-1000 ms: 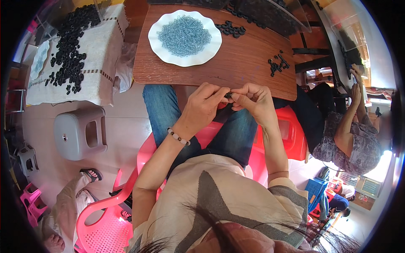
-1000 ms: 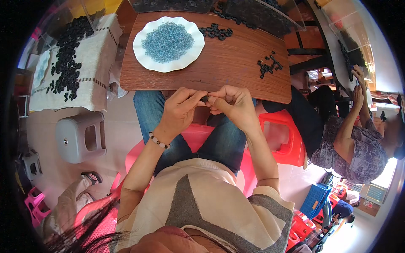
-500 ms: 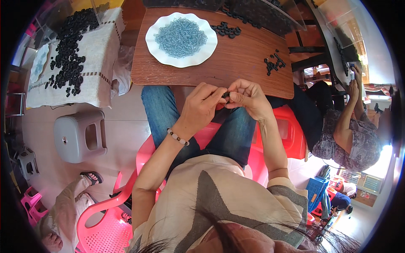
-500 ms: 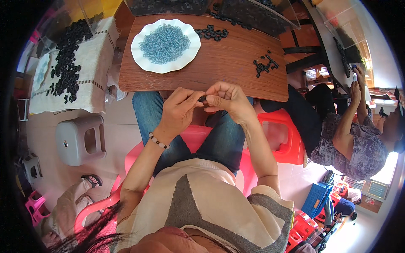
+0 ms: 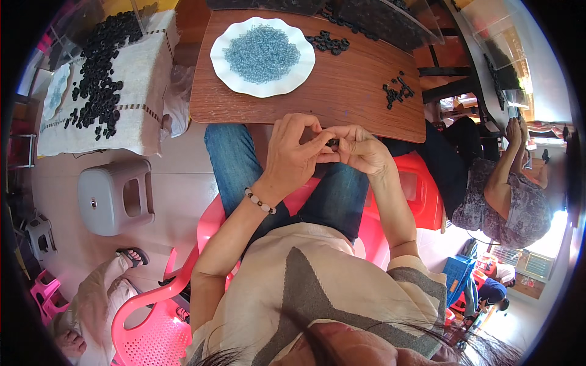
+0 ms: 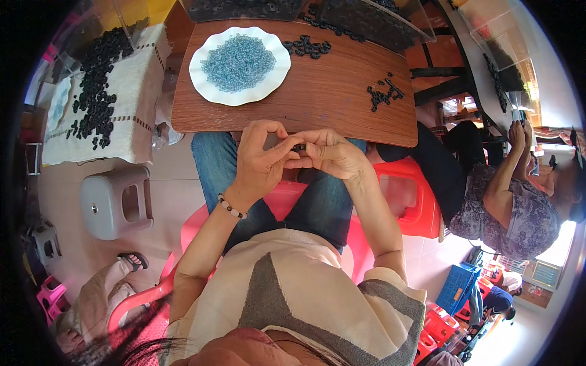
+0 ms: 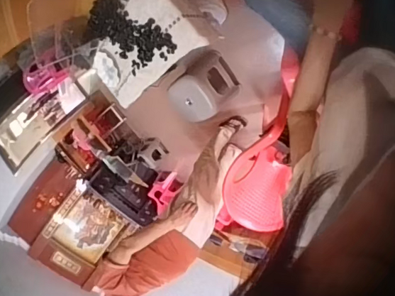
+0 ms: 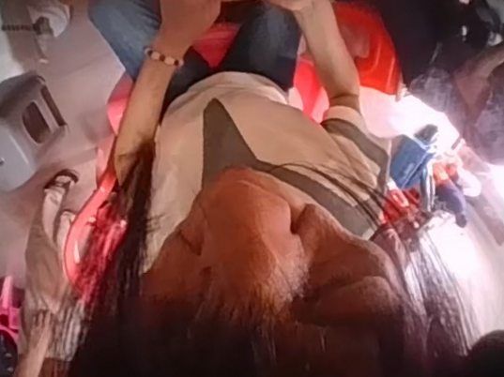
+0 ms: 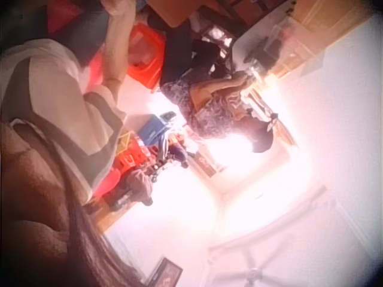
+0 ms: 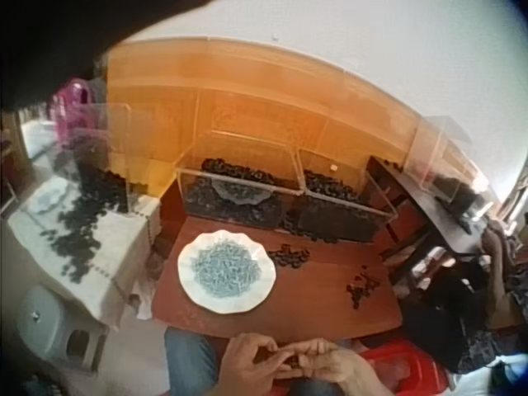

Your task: Manually inserting tiny blue beads into small black plastic components at a workshop table.

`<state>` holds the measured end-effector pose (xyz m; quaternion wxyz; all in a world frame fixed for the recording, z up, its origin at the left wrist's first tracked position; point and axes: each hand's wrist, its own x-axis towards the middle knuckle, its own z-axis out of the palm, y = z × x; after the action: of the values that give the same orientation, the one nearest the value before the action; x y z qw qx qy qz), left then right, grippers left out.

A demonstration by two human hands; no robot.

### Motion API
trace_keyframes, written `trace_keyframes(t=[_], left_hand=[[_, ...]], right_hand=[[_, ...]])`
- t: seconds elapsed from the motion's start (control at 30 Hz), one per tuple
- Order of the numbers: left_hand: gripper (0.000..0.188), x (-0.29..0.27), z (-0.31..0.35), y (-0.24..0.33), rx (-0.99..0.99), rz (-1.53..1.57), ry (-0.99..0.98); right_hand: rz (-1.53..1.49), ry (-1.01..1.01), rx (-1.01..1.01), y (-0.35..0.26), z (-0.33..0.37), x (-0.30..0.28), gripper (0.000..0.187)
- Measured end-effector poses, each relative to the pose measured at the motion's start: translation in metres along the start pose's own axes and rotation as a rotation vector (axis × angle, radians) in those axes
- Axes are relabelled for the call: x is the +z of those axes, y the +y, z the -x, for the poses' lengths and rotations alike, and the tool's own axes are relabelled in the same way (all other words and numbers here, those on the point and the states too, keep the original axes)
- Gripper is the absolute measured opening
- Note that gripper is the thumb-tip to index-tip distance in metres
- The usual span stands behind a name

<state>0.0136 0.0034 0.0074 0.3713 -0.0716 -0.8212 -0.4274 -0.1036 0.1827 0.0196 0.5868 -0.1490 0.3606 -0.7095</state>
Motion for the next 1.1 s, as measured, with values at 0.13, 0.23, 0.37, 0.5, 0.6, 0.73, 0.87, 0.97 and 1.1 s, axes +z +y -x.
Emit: trace_keyframes(t=[0.13, 0.23, 0.37, 0.5, 0.6, 0.73, 0.87, 0.97, 1.1], left_hand=[[0.027, 0.002, 0.0, -0.002, 0.003, 0.04, -0.006], [0.029, 0.005, 0.0, -0.004, 0.046, -0.003, -0.032], [0.031, 0.0, 0.0, -0.01, 0.021, 0.001, -0.035], [0.031, -0.004, 0.002, -0.015, -0.033, -0.013, 0.01], [0.032, -0.006, 0.001, -0.015, -0.066, -0.017, 0.047], [0.036, -0.009, -0.003, -0.012, -0.1, -0.035, 0.062], [0.036, -0.011, -0.006, -0.012, -0.084, -0.076, 0.064], [0.035, -0.01, -0.007, -0.011, -0.095, -0.081, 0.038], [0.03, -0.011, -0.009, -0.011, -0.102, -0.049, 0.07]], right_hand=[[0.008, 0.01, 0.003, 0.001, 0.0, -0.001, 0.042], [0.069, 0.128, 0.047, 0.006, 0.002, -0.005, 0.043], [0.02, 0.114, 0.002, 0.008, -0.004, 0.003, 0.044], [0.029, 0.151, -0.042, -0.002, -0.01, 0.027, 0.048], [0.16, 0.227, -0.09, -0.005, -0.012, 0.022, 0.047], [0.305, 0.314, -0.127, -0.011, -0.014, 0.018, 0.043], [0.535, 0.41, -0.15, -0.014, -0.019, 0.026, 0.034], [0.7, 0.434, -0.163, -0.016, -0.024, 0.03, 0.028], [0.767, 0.448, -0.179, -0.035, -0.03, 0.034, 0.02]])
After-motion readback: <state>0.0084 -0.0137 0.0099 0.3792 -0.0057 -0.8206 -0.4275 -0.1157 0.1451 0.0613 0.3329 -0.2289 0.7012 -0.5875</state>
